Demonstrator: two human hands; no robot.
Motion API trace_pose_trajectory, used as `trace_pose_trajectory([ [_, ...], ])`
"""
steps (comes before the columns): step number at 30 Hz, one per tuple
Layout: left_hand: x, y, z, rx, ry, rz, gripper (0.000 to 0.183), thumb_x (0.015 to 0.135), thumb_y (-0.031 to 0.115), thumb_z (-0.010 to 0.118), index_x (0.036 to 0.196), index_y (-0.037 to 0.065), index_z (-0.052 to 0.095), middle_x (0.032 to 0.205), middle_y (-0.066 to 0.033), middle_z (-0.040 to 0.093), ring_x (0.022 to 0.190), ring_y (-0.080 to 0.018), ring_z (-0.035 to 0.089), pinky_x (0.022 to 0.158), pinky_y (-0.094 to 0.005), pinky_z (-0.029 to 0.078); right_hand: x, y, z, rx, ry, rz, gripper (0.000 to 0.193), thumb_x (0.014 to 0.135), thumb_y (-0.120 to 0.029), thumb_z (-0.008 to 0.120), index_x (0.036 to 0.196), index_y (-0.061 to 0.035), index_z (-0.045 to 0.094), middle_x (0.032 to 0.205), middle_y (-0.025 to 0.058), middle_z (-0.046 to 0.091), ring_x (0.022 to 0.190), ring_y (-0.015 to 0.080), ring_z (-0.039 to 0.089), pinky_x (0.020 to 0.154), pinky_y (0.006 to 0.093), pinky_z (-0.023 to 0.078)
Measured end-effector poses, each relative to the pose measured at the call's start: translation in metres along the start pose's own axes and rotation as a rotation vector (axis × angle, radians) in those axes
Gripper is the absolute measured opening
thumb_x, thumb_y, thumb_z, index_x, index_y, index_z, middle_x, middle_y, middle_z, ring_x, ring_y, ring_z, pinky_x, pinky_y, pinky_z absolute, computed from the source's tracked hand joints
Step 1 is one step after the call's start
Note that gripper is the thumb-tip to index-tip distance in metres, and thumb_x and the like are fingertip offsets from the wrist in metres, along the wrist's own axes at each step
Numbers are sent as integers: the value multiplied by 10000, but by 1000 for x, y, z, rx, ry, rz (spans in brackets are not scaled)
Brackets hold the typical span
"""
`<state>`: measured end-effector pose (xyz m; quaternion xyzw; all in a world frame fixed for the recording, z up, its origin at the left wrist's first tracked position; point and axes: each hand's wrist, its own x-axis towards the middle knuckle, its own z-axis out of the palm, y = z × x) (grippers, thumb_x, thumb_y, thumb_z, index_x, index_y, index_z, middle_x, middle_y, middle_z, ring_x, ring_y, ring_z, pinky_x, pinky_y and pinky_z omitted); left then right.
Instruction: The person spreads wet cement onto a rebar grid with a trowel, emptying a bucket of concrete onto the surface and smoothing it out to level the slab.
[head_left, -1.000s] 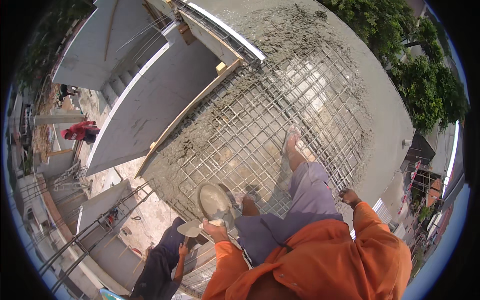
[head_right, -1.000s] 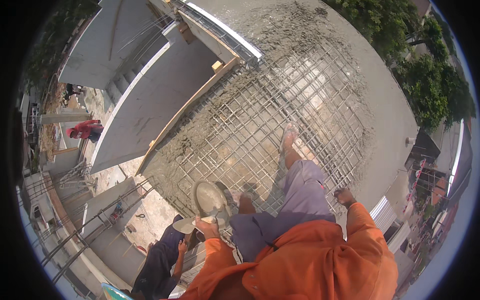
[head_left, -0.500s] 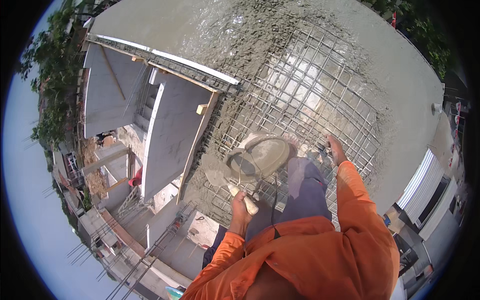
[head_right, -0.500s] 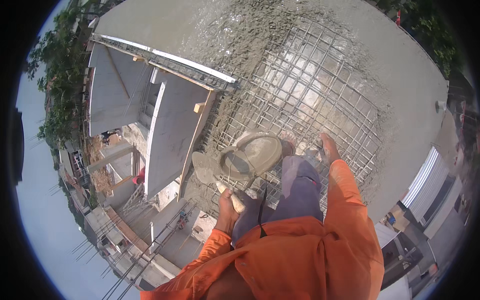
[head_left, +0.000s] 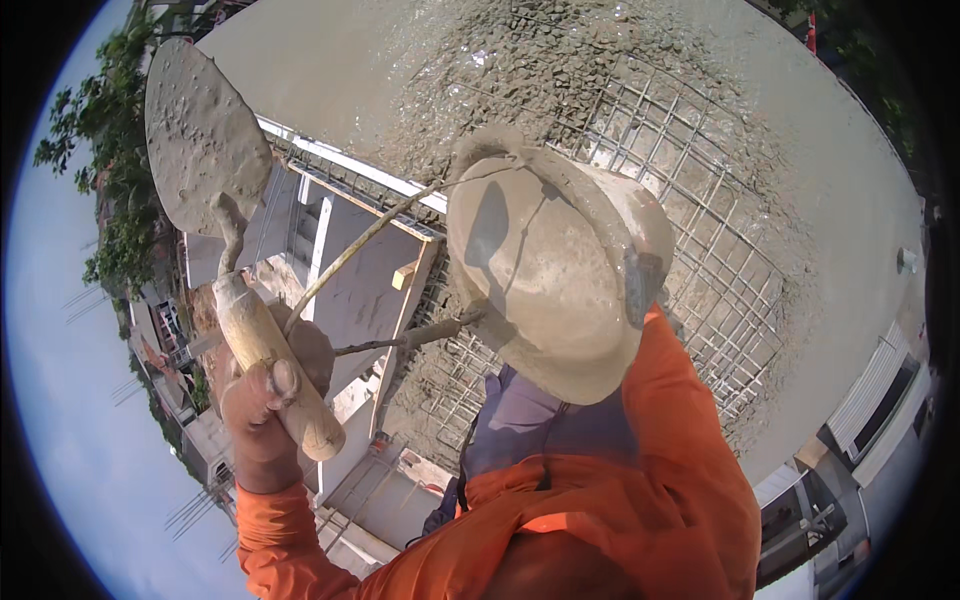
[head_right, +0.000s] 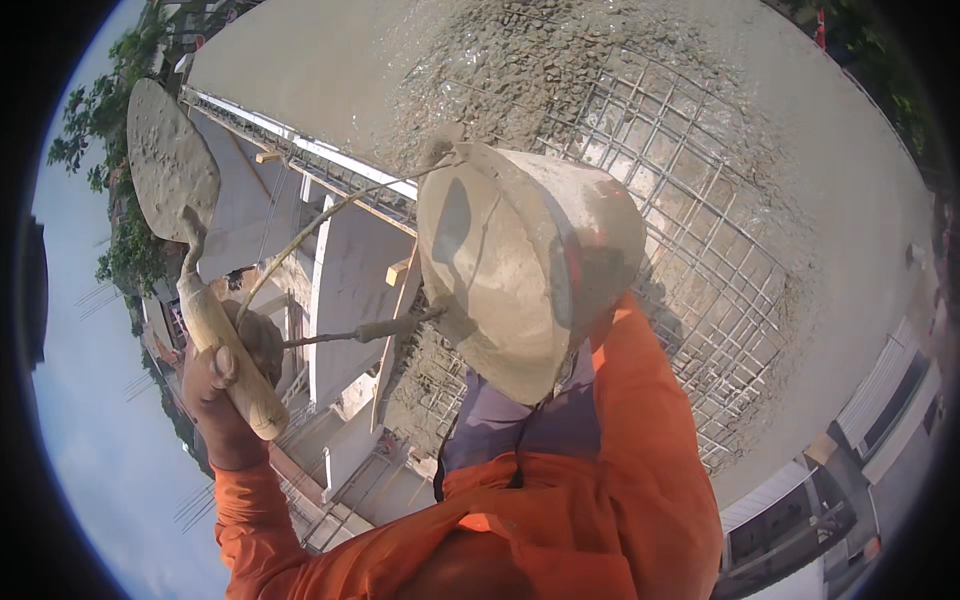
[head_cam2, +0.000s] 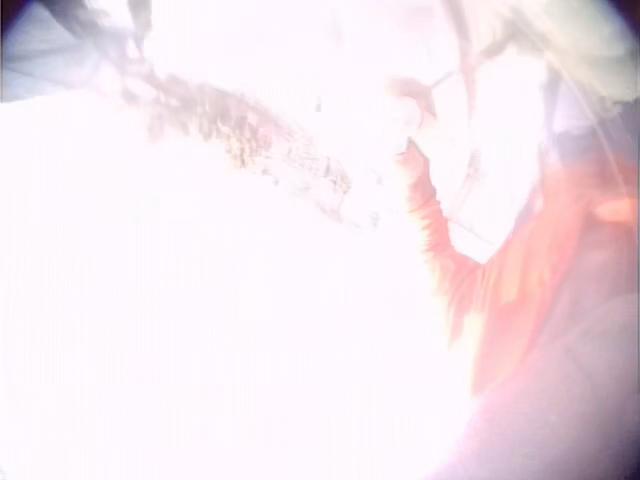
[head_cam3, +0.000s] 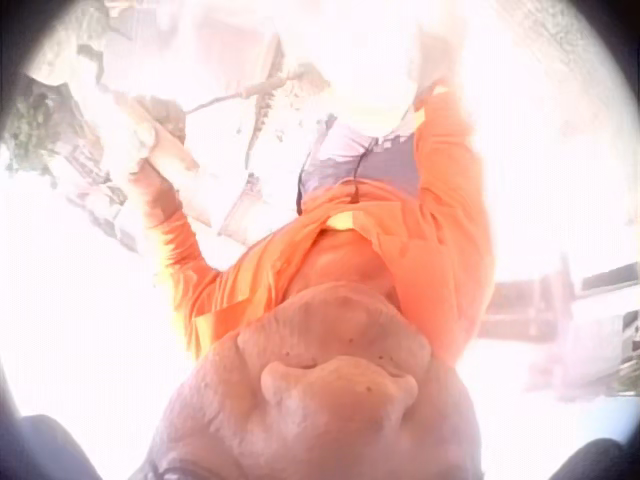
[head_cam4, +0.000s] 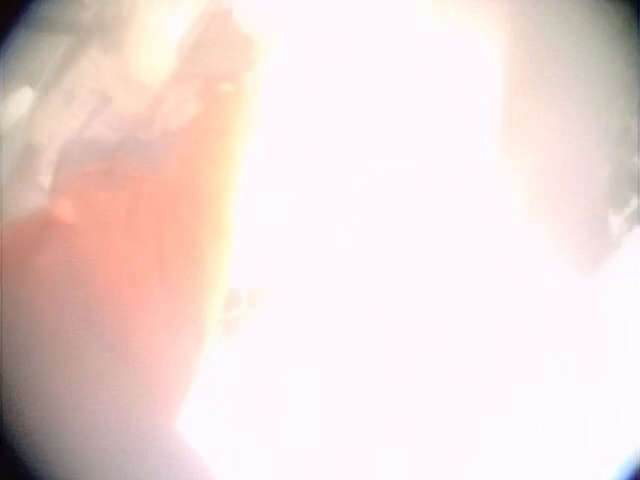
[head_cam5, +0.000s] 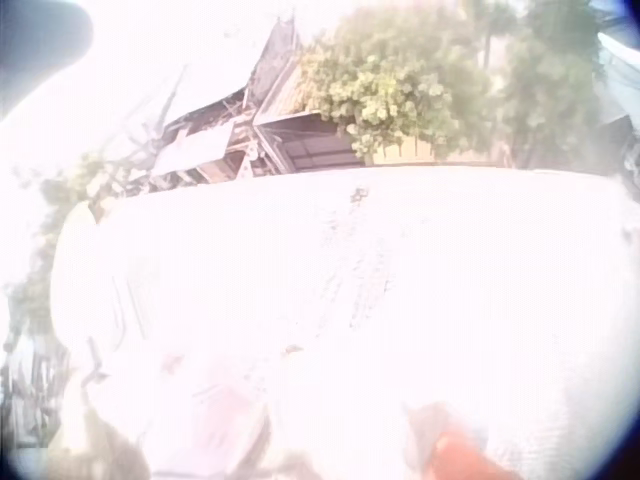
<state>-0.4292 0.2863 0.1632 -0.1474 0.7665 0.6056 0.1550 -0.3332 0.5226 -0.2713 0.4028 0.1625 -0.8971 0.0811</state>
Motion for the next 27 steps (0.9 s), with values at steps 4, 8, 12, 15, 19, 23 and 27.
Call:
trace_pose_trajectory([
  [4,122,-29,43,240,-277,-106,485,575,372,716,791,8,478,606,-32,445,507,-127,423,437,-251,305,97,-15,23,66,-11,-33,590,863,-549,406,1266,-120,448,1088,72,549,984,240,521,856,382,407],
  [8,235,-80,89,418,-416,-109,343,638,269,714,797,8,559,619,4,498,565,-77,449,513,-245,383,180,-33,36,109,-31,-66,601,855,-555,418,1266,-118,448,1096,75,547,988,243,519,859,383,405],
  [12,326,-119,124,473,-373,32,357,658,262,681,846,-22,573,663,-43,567,570,-122,500,538,-280,424,234,-54,59,125,-41,-98,612,847,-562,430,1265,-116,448,1104,78,545,993,246,517,862,384,402],
  [15,376,-126,133,485,-275,36,344,668,250,671,851,-25,574,680,-60,587,577,-140,524,545,-292,433,258,-76,88,110,-65,-119,620,841,-567,439,1265,-114,448,1109,80,543,996,248,515,865,384,401],
  [19,421,-137,155,362,-54,-36,331,695,228,665,884,-29,577,730,-90,605,628,-152,557,570,-309,452,280,-126,108,79,-45,-191,632,832,-573,450,1264,-112,448,1117,83,541,1000,251,513,868,385,398],
  [23,454,-192,158,315,216,7,345,719,209,658,943,-36,564,800,-103,606,675,-164,564,614,-318,462,303,-169,120,-295,24,-344,565,865,-475,473,1237,-50,458,1185,103,517,1052,238,503,943,339,360],
  [27,463,-219,165,-11,544,-34,321,751,133,627,1011,-30,529,886,-85,576,726,-169,549,644,-315,456,288,-232,180,-1085,19,-612,556,814,-450,559,1123,6,496,1074,149,509,990,280,503,882,355,375],
])
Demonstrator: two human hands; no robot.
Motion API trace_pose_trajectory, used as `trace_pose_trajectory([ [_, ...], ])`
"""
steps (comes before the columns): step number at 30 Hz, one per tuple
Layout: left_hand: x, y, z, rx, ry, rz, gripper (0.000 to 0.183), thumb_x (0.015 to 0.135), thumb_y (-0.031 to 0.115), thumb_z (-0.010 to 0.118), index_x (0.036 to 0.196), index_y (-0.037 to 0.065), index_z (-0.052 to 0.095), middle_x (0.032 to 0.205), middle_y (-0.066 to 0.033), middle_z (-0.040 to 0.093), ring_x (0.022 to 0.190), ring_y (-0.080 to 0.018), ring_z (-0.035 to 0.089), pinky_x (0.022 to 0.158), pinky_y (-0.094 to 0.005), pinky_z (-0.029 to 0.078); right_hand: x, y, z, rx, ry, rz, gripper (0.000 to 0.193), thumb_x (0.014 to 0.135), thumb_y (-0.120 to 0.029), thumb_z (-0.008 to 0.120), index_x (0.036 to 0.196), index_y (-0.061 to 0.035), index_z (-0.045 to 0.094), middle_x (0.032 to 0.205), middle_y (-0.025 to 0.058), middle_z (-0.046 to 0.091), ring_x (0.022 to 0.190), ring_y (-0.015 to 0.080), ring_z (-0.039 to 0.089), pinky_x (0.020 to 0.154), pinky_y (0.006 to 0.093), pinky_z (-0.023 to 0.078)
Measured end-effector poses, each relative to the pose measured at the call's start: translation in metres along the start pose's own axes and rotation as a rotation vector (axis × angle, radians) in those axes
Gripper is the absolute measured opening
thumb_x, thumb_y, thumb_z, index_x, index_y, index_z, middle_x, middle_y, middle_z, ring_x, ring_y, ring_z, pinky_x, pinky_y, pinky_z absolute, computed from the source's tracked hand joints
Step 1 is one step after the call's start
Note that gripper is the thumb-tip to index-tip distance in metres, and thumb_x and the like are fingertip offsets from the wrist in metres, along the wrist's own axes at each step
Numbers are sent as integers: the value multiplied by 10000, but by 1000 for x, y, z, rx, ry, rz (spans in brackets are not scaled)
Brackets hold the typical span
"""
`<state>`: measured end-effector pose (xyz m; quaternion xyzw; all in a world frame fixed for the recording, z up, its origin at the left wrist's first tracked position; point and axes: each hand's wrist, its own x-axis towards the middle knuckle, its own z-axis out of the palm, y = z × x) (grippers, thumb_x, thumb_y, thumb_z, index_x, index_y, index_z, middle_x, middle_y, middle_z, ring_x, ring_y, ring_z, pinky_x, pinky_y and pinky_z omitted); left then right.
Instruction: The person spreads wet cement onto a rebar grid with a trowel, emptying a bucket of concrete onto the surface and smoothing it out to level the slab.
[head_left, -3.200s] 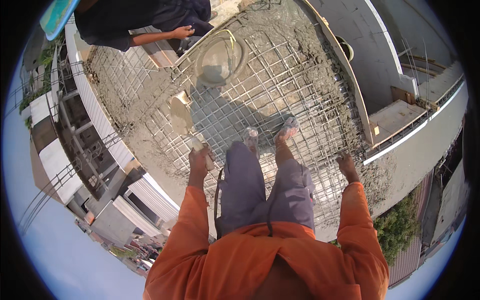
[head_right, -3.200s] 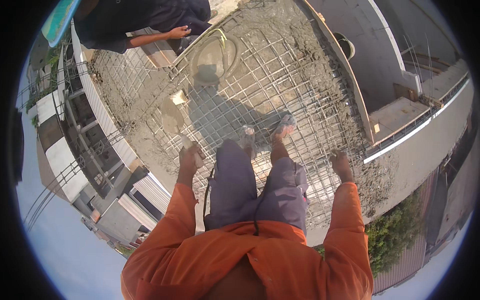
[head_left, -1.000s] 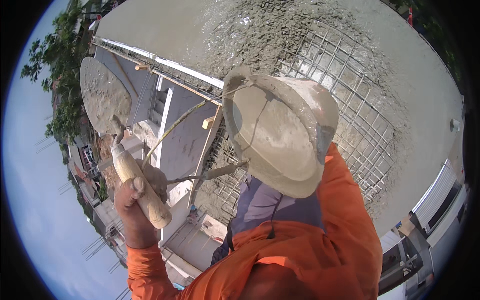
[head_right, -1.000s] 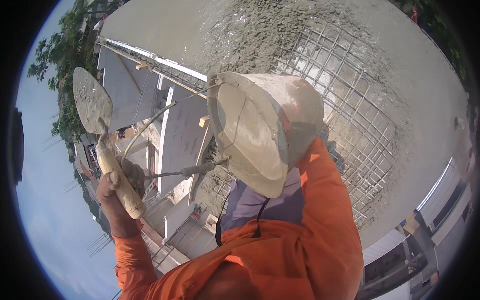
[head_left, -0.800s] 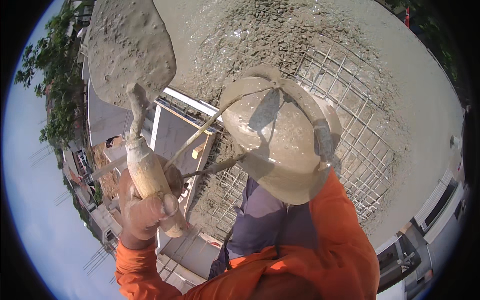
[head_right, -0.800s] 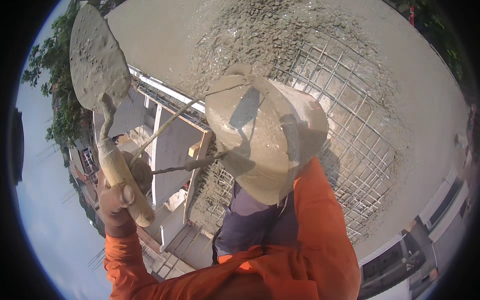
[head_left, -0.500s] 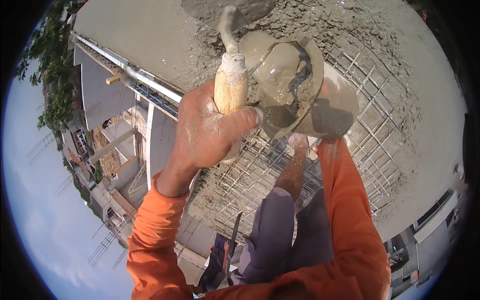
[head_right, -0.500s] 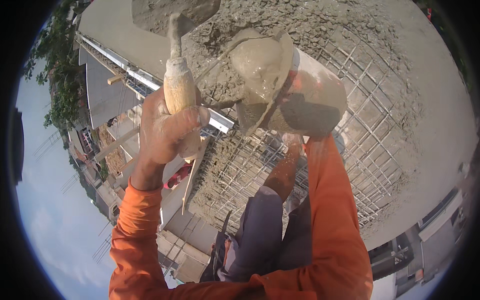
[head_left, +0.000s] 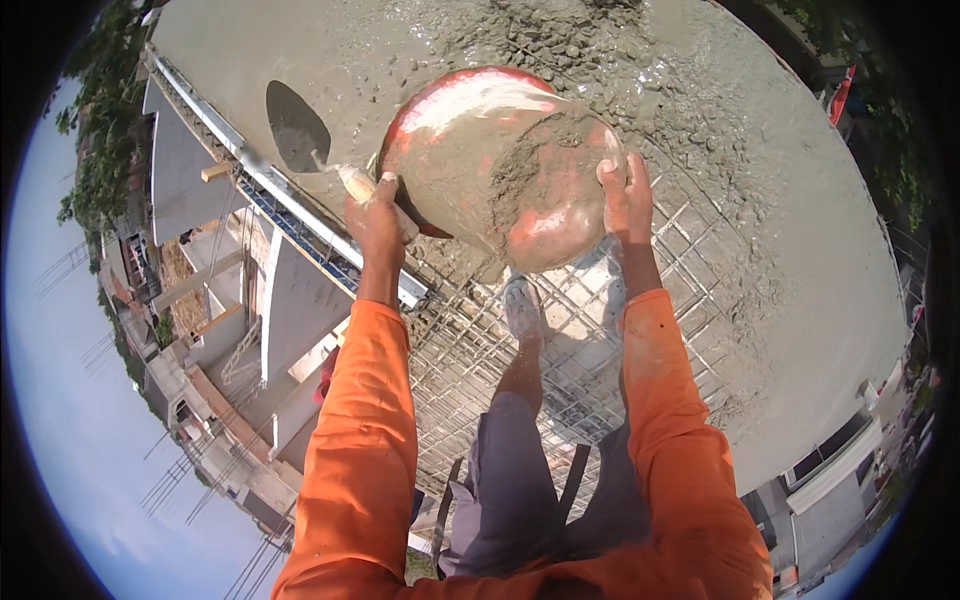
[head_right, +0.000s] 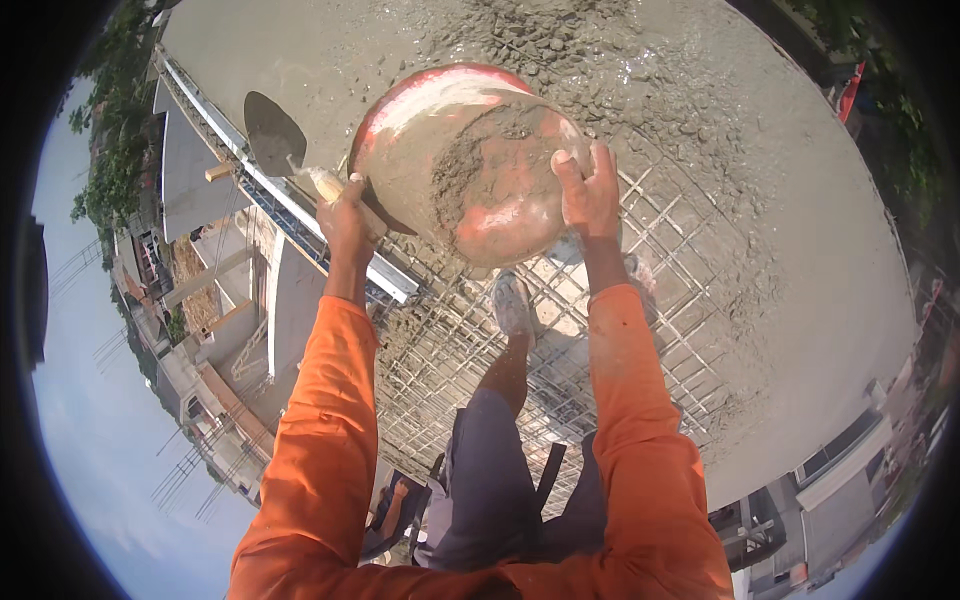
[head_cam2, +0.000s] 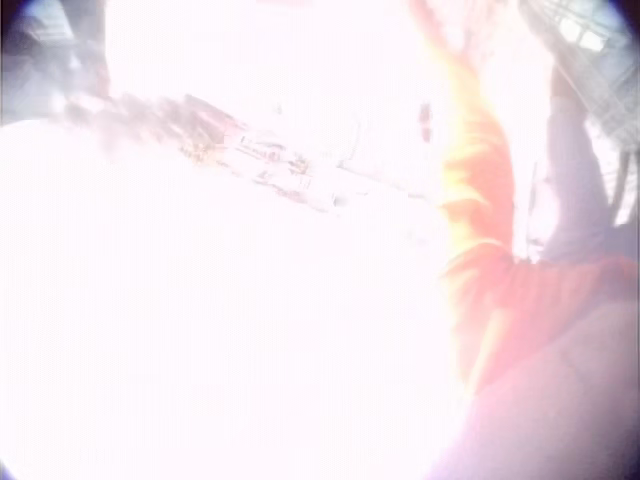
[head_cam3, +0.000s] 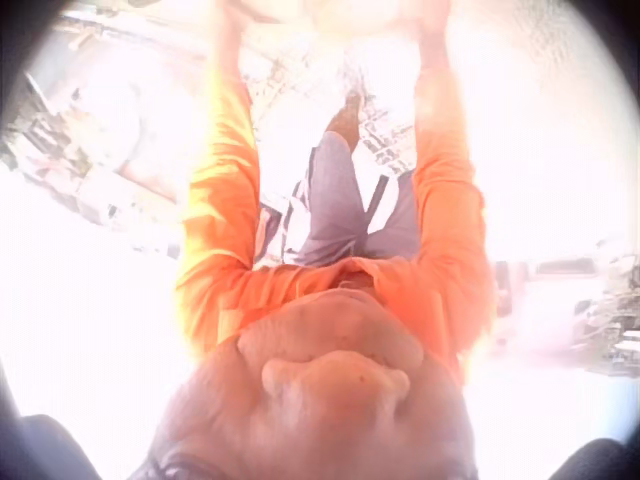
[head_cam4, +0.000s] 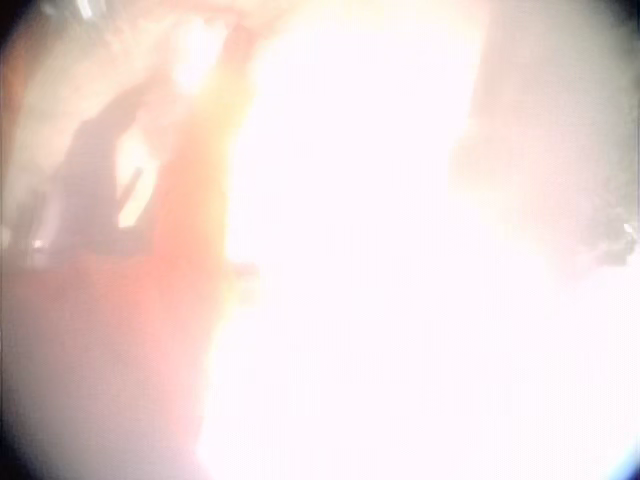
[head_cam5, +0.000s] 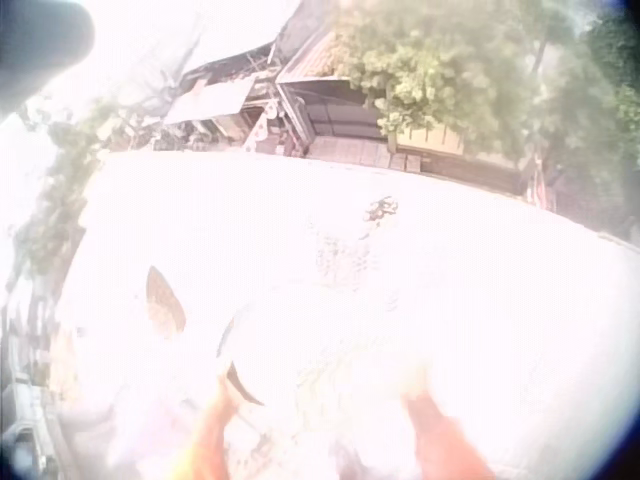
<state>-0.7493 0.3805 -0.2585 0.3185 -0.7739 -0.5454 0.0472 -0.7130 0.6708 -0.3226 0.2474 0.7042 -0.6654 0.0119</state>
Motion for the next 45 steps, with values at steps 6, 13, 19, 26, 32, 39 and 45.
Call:
trace_pose_trajectory([
  [6,-21,11,-4,-154,140,51,276,776,94,587,1005,-29,495,912,-108,589,785,-207,598,724,-323,487,9,-74,-15,-204,-166,-311,763,739,-616,565,1103,45,451,1014,198,457,944,336,501,800,430,421],
  [13,-60,57,-34,-94,270,-145,293,747,150,635,981,22,515,949,-56,561,906,-188,578,748,-268,499,-29,-190,13,-212,-450,-437,670,746,-465,632,1145,36,438,1049,148,393,923,355,449,750,486,445],
  [19,-160,176,15,891,308,409,305,711,196,689,950,76,541,966,4,527,987,-157,547,738,-199,505,-78,-274,-7,-140,-453,-787,533,696,-341,666,1112,-54,500,989,93,396,884,282,434,761,475,451],
  [26,-193,201,63,2029,1144,739,234,736,153,662,886,147,482,922,-14,461,1015,-198,545,619,-266,563,-117,-238,42,38,-501,-804,403,643,-293,702,1034,-291,601,953,-8,391,912,273,368,914,540,301],
  [32,-213,155,35,2020,1009,813,239,751,103,607,917,148,441,905,-35,433,977,-267,562,532,-314,568,-141,-211,40,140,-384,-624,307,632,-234,716,865,-200,520,779,-30,394,710,197,374,713,346,348],
  [39,-202,-29,-31,1232,336,734,240,756,101,603,936,121,445,870,-49,466,813,-252,571,493,-333,505,-191,-102,45,-10,-225,-749,435,579,-254,730,978,-189,567,869,-8,436,804,221,390,753,362,359],
  [45,-132,-325,-34,-81,83,-561,220,746,103,618,922,59,493,834,-44,515,712,-182,535,536,-299,455,-120,121,-18,-170,-404,148,723,664,-311,694,1302,-106,422,1126,133,355,1028,260,411,873,353,397],
])
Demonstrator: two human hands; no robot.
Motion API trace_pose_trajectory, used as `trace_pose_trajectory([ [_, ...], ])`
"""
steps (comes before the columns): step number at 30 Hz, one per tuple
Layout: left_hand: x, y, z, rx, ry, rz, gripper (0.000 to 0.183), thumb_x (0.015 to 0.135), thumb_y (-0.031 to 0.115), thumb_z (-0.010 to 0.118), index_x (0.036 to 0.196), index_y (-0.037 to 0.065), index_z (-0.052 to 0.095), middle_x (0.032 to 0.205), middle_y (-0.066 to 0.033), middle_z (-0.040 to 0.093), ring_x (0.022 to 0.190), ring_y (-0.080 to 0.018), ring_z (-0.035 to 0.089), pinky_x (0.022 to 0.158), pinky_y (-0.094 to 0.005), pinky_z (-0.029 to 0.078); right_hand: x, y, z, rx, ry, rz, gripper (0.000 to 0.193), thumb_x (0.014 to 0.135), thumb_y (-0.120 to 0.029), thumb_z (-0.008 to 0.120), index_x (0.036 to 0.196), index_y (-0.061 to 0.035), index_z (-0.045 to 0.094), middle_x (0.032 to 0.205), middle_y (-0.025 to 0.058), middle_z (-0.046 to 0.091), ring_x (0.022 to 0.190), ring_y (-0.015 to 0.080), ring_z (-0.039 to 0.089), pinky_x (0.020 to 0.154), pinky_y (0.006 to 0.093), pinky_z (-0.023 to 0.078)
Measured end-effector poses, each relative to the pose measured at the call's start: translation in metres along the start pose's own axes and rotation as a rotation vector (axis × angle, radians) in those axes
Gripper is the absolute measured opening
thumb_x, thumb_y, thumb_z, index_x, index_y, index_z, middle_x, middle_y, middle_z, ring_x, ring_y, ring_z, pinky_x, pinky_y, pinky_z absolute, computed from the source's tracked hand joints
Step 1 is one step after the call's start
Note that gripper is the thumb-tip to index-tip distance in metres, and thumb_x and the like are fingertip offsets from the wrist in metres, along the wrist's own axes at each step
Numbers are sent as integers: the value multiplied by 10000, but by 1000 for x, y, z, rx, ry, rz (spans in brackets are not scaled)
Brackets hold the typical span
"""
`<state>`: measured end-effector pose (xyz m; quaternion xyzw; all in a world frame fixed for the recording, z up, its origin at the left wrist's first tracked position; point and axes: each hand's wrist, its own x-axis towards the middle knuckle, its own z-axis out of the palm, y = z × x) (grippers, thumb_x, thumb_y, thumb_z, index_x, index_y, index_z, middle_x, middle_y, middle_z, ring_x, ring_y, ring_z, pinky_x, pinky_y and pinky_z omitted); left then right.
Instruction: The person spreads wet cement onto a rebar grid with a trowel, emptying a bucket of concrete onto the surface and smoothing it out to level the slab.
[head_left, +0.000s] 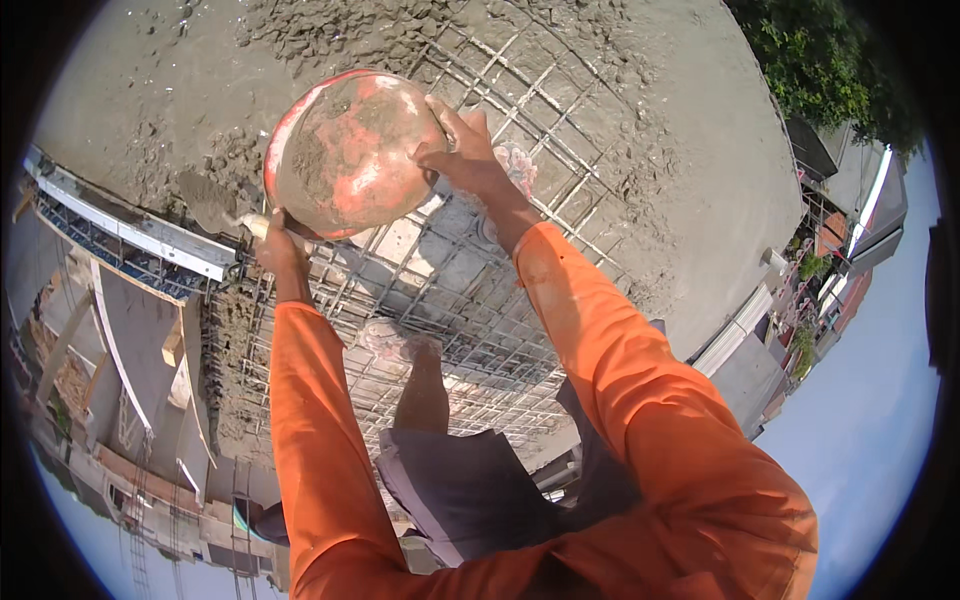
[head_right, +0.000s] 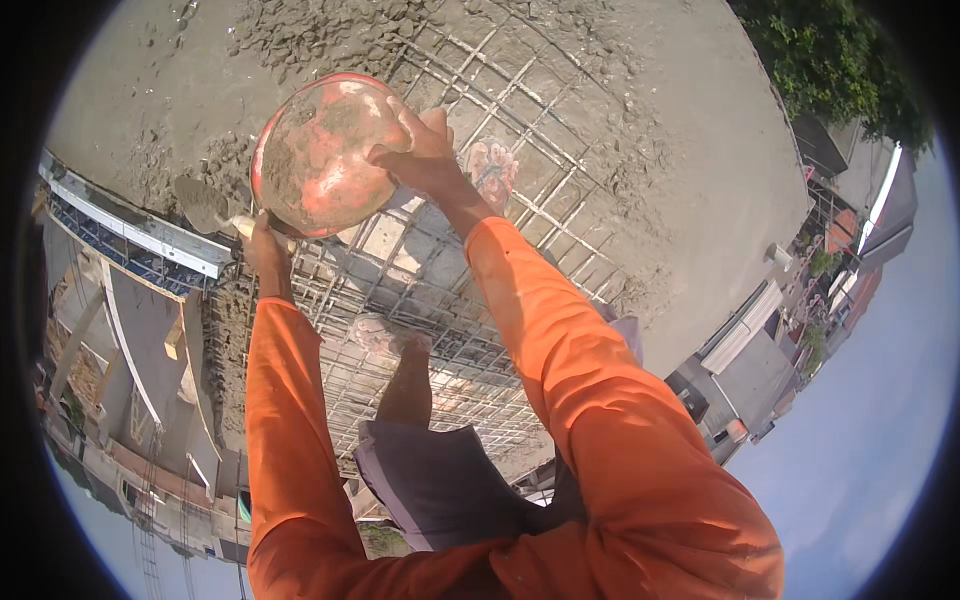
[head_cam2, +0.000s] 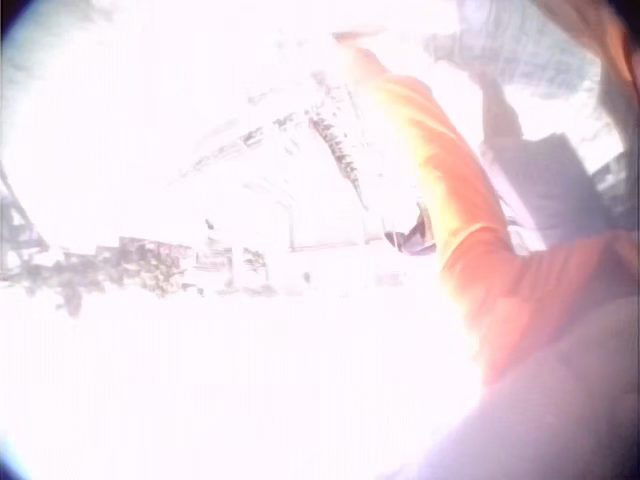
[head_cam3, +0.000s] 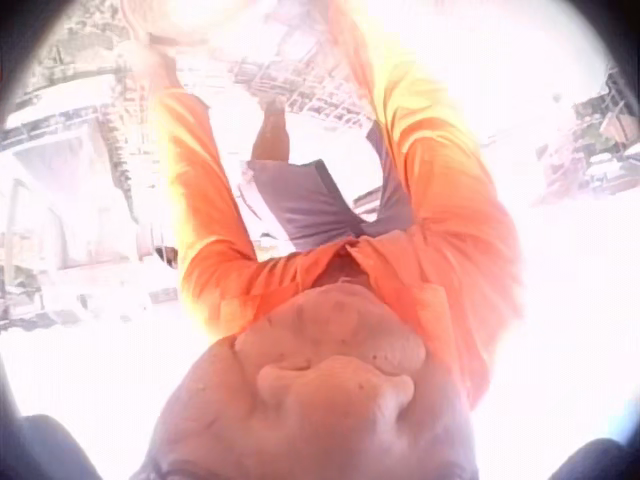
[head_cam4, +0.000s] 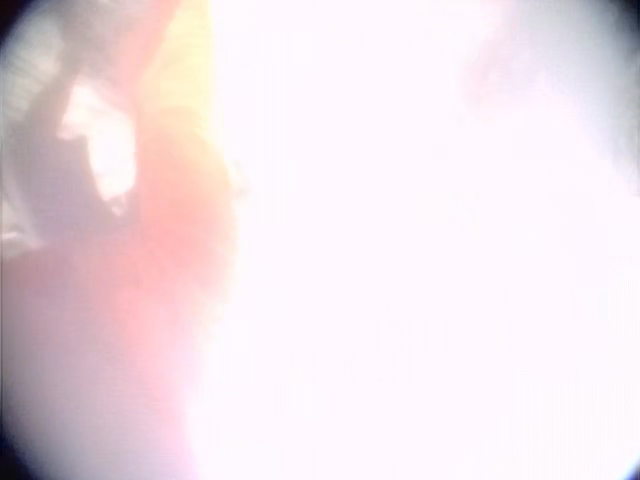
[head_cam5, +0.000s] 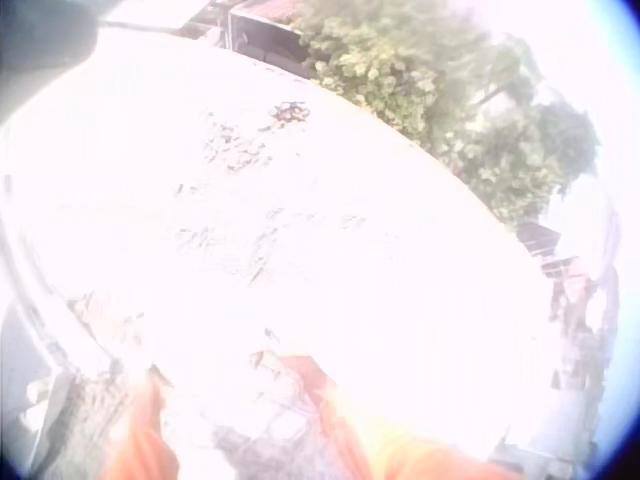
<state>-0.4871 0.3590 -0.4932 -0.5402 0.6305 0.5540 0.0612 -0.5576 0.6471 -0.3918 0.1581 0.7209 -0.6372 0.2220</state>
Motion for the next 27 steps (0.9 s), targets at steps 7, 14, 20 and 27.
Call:
trace_pose_trajectory([
  [7,-113,55,-79,-32,19,109,226,731,91,630,920,11,534,796,-40,551,619,-126,509,568,-271,415,-16,44,0,381,-201,453,769,718,-293,690,1344,-23,333,1172,135,433,1084,242,461,892,322,404],
  [14,-277,178,-188,27,63,-8,167,718,61,612,865,20,544,720,-31,549,564,-119,502,516,-262,409,-72,50,-84,-344,-278,341,610,801,-313,592,1283,4,392,1228,164,445,1131,239,429,939,324,349],
  [20,-335,217,-190,107,-60,-51,250,661,114,654,867,-10,588,702,-57,590,634,-147,545,594,-300,443,-136,-56,-205,-521,-358,558,229,806,-221,523,909,-27,587,747,-13,521,675,86,460,636,224,380],
  [27,-269,219,-358,9,530,117,231,648,89,643,840,-30,594,706,-106,613,620,-178,570,597,-317,456,-226,-161,-283,-918,27,891,309,791,-255,516,1058,-107,565,718,11,538,623,147,572,492,317,380],
])
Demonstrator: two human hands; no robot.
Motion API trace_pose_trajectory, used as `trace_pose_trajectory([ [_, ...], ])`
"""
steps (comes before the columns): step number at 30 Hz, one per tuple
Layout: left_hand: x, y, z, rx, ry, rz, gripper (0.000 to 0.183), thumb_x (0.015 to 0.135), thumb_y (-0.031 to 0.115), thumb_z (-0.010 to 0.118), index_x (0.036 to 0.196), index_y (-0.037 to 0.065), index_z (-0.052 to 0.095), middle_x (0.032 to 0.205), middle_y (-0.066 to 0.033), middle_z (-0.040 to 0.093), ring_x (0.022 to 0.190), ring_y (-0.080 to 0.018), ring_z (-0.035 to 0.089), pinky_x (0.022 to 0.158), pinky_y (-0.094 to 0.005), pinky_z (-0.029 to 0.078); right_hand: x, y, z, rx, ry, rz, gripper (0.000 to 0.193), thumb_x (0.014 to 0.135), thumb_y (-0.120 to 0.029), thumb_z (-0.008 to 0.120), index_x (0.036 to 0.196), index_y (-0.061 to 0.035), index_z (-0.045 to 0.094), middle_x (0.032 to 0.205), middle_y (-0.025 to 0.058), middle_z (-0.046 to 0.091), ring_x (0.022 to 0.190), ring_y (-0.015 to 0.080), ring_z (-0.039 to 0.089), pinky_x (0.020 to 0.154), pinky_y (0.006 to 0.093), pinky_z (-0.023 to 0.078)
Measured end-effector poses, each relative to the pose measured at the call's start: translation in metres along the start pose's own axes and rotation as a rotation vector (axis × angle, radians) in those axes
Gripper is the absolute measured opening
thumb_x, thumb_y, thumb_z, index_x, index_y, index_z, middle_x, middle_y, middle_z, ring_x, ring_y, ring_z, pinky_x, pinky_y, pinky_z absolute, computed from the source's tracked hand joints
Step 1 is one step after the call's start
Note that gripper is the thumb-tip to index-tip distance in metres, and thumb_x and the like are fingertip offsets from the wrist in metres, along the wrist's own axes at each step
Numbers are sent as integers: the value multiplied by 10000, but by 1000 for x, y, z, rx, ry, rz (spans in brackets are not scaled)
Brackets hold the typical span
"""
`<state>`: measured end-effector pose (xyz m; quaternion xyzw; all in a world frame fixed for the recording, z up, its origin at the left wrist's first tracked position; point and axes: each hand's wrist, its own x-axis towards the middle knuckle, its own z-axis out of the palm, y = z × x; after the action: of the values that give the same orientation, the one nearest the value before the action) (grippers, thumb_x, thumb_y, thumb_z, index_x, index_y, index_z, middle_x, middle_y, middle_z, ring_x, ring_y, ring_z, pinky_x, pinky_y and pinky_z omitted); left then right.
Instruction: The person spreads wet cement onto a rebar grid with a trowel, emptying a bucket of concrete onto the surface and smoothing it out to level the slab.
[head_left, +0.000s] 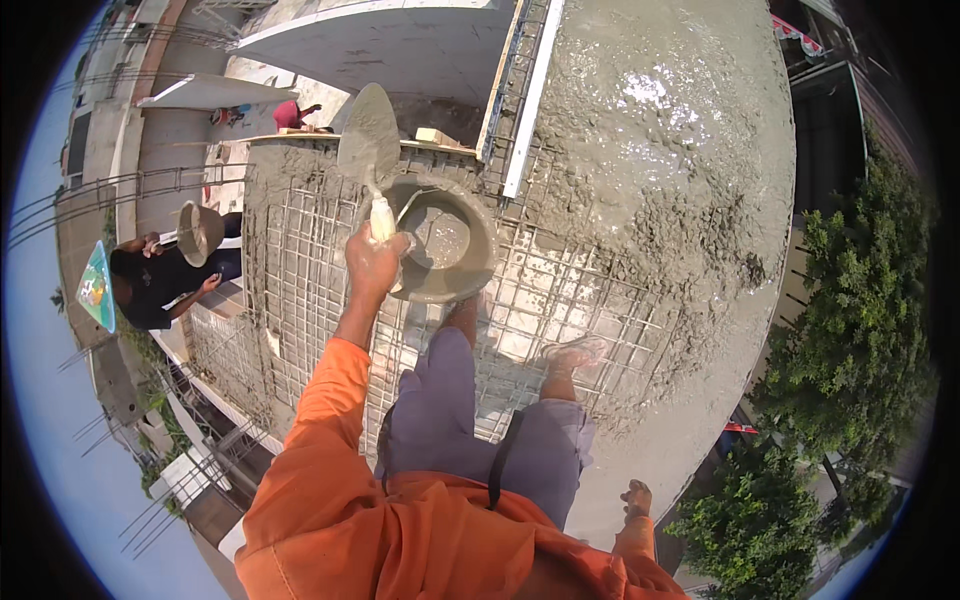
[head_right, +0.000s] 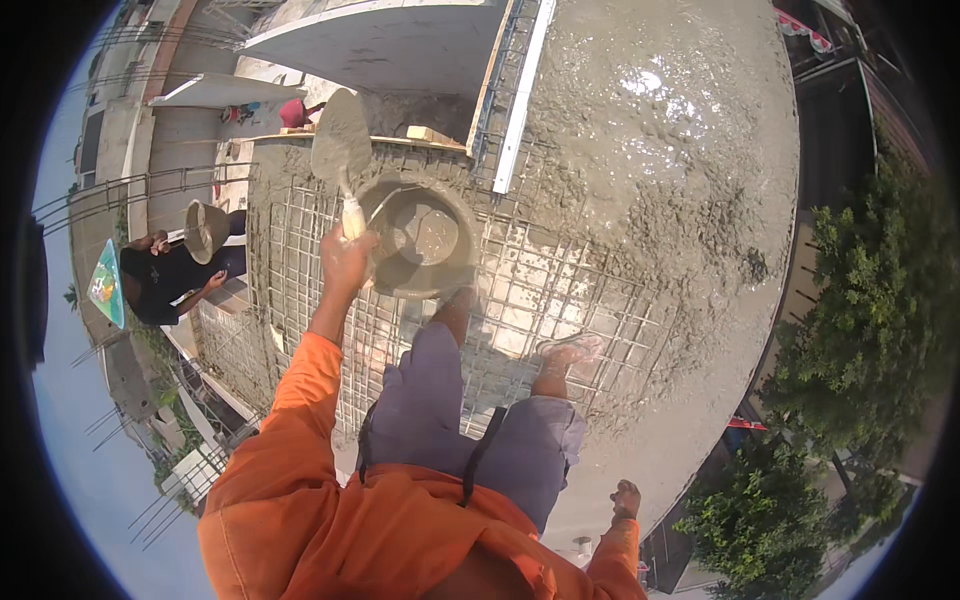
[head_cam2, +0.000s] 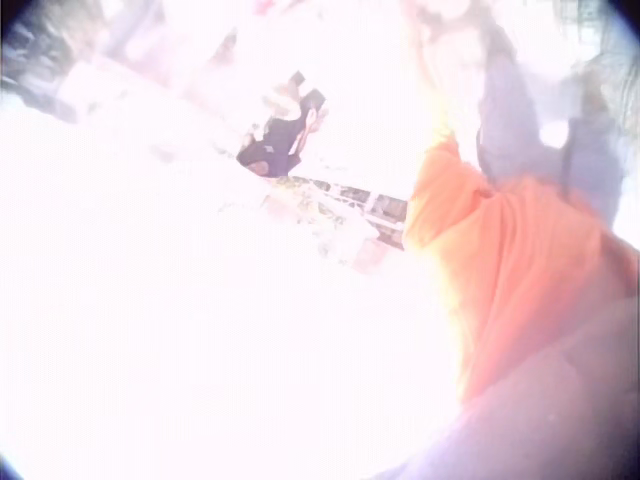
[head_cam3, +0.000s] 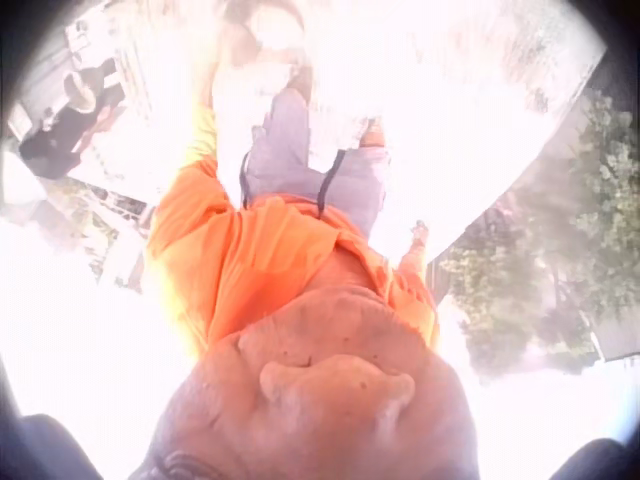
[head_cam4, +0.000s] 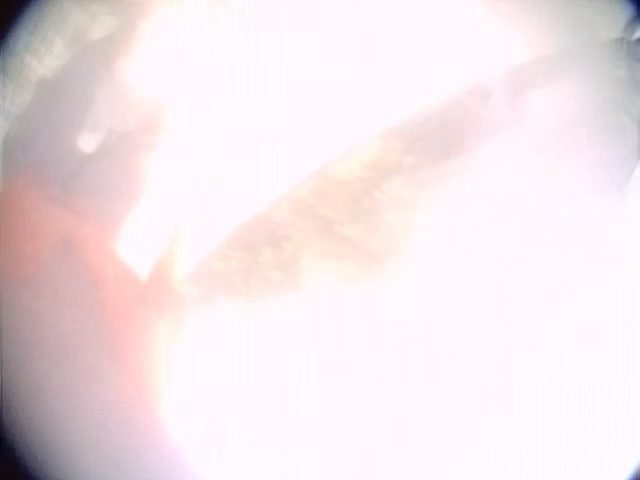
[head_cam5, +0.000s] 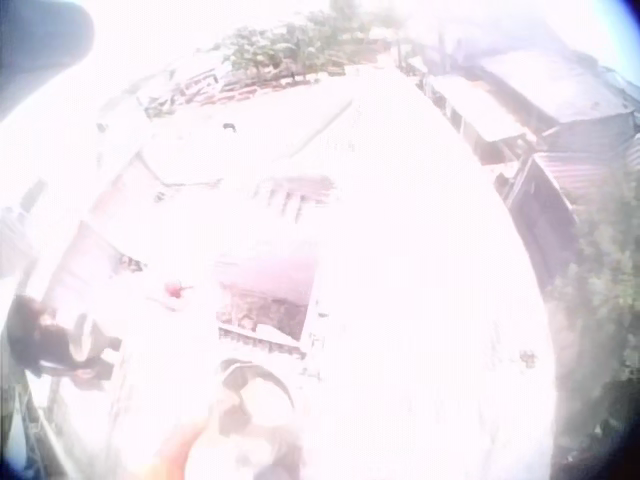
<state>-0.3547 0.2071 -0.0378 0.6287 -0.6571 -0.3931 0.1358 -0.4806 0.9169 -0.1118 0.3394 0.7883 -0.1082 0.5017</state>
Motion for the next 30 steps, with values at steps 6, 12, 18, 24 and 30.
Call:
trace_pose_trajectory([
  [6,131,8,-120,-97,277,42,232,657,127,649,814,-33,588,700,-105,598,617,-177,550,599,-324,445,-49,18,39,-289,-127,-389,248,805,-226,511,1001,-94,587,791,18,565,682,146,612,478,338,392],
  [12,138,-22,-166,-101,229,-26,223,635,109,635,807,-20,576,685,-80,573,633,-173,526,614,-317,428,-77,-56,84,-979,-170,-1044,118,777,-118,549,846,-59,625,806,52,616,684,161,623,570,349,492],
  [18,102,-67,-163,-144,102,-173,236,622,115,640,807,-17,579,672,-79,564,626,-172,524,608,-317,431,-164,-152,98,-668,57,-417,116,699,-163,671,773,-80,638,813,59,645,753,198,621,676,336,513],
  [24,127,-72,-181,-243,232,-257,215,633,102,641,797,-20,575,679,-72,564,623,-164,519,603,-315,429,-126,-163,91,-488,-161,-731,116,685,-78,615,794,-38,621,781,82,637,651,175,633,597,327,524],
  [30,171,-93,-202,-233,294,-368,183,664,88,627,787,-35,569,699,-64,563,611,-154,508,582,-313,413,-160,-208,94,-238,-74,-329,238,767,-224,540,940,-67,589,764,32,614,624,169,644,433,297,391],
])
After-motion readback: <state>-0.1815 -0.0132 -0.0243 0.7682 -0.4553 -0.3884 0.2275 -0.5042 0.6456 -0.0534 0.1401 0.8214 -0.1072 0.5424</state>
